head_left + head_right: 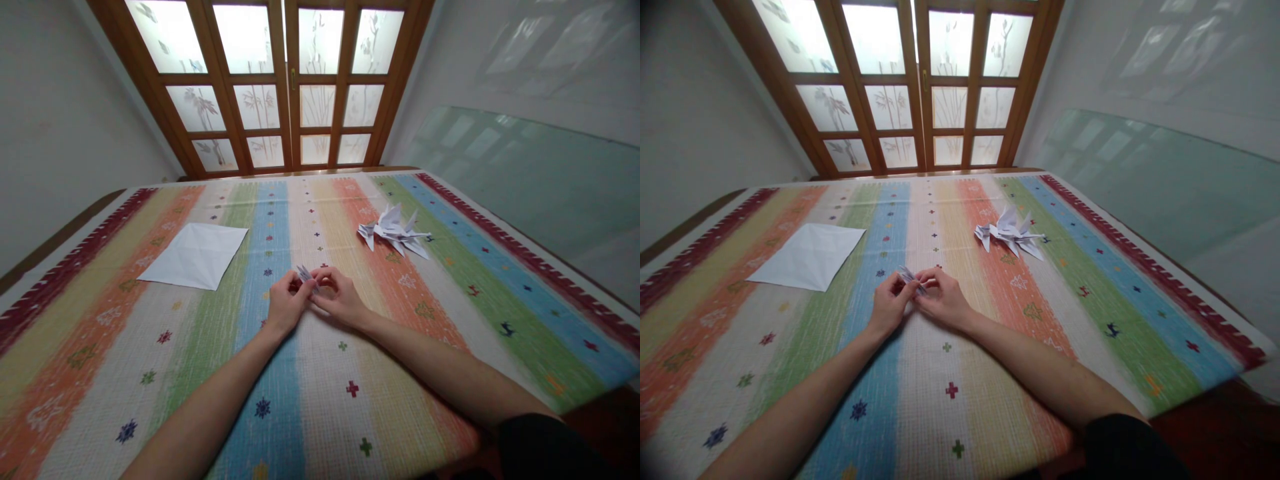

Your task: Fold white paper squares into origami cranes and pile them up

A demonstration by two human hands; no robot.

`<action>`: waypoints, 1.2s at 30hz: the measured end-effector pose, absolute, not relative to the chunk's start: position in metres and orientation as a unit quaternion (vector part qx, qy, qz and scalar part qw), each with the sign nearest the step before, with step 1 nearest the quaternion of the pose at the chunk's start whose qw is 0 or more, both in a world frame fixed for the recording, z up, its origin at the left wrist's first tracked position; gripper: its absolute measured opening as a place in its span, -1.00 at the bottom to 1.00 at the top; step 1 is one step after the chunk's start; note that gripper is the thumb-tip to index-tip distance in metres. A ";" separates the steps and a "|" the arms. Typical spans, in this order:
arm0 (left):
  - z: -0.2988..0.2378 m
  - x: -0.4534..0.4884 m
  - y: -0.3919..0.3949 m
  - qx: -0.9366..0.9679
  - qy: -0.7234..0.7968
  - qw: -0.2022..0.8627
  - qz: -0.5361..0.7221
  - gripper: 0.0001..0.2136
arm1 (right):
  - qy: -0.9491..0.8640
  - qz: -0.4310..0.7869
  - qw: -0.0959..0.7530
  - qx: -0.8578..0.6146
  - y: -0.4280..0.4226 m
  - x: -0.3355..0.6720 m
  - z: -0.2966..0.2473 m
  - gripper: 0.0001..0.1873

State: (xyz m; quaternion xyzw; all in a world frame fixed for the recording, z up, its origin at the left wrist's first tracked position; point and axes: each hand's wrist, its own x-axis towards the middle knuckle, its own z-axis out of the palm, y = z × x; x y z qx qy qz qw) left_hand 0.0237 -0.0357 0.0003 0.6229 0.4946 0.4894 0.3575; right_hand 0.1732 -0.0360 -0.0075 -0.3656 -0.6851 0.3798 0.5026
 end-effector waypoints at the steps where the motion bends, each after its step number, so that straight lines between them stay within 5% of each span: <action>1: -0.001 0.023 -0.035 0.623 0.492 0.357 0.493 -0.68 | -0.668 0.405 0.509 -0.361 -0.036 0.173 -0.007 -0.71; 10: 0.001 0.024 -0.036 0.635 0.476 0.339 0.504 -0.76 | -0.543 0.468 0.547 -0.431 -0.027 0.175 -0.009 -0.67; 18: -0.001 0.021 -0.034 0.621 0.491 0.290 0.537 -0.92 | -0.614 0.404 0.534 -0.417 -0.031 0.177 -0.003 -0.76; 27: -0.002 0.024 -0.042 0.708 0.430 0.274 0.489 -0.85 | -0.619 0.426 0.518 -0.409 -0.033 0.175 -0.001 -0.74; 36: -0.005 0.020 -0.028 0.494 0.501 0.307 0.642 -0.84 | -0.508 0.408 0.624 -0.430 -0.024 0.174 -0.006 -0.69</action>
